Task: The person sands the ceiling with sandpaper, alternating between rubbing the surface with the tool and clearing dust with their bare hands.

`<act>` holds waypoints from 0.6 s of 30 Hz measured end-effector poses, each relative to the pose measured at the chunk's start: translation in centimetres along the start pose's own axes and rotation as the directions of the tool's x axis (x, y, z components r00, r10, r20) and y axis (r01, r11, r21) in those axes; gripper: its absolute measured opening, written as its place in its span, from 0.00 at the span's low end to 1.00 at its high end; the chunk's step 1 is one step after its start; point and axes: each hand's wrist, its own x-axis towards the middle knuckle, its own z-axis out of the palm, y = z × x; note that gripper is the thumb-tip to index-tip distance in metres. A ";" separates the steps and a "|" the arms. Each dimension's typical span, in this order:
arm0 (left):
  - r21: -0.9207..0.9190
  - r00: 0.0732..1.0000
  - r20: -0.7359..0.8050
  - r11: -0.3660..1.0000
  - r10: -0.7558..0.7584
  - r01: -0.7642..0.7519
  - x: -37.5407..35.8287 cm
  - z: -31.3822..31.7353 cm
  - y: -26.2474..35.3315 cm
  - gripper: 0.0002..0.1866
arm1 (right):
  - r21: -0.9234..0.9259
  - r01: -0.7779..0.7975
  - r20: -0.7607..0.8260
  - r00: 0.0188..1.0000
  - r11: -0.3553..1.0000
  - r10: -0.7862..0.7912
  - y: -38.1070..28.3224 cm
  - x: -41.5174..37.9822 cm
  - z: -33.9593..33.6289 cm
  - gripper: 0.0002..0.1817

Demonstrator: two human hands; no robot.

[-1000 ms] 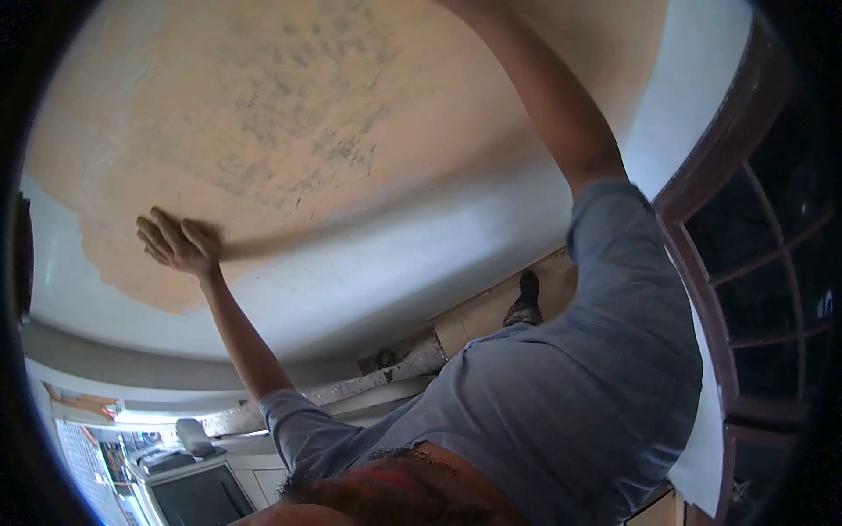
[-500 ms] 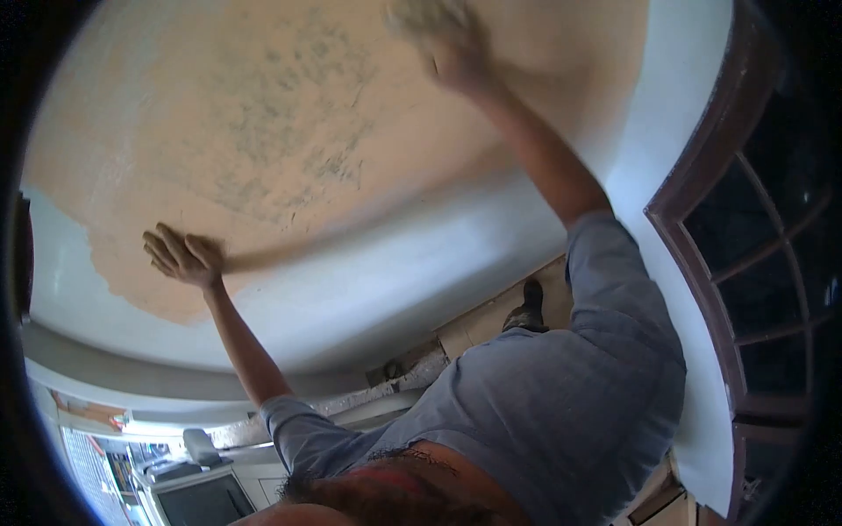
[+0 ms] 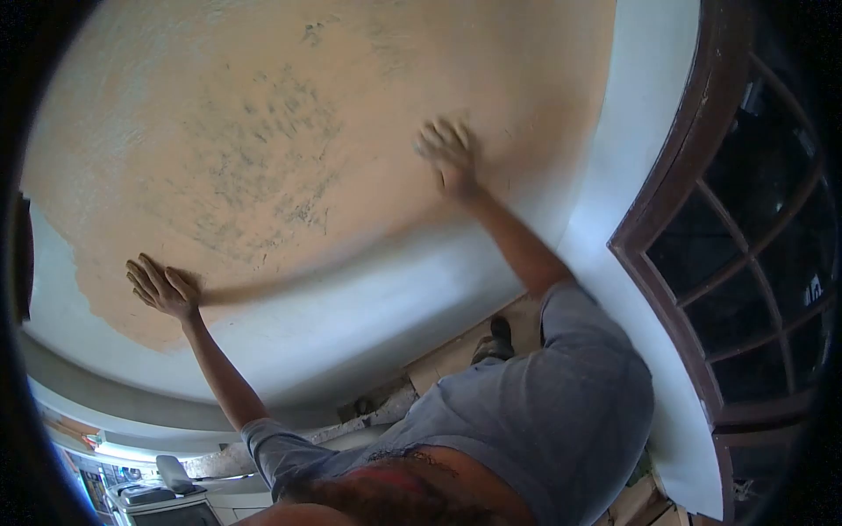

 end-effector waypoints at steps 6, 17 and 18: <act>0.005 0.999 -0.010 0.999 -0.037 0.037 -0.5 0.7 0.7 0.29 | -0.108 0.110 -0.060 0.991 0.988 -0.117 4.7 26.8 -3.7 0.22; -0.112 0.718 0.020 0.712 -0.695 0.693 5.4 4.3 15.9 0.40 | 0.182 -0.251 0.474 0.869 0.951 0.139 -1.6 -8.3 -6.3 0.20; -0.112 0.738 0.125 0.730 -0.663 0.674 7.9 3.9 19.4 0.40 | 0.165 -0.360 0.542 0.811 0.918 0.221 -2.4 -8.3 -8.2 0.19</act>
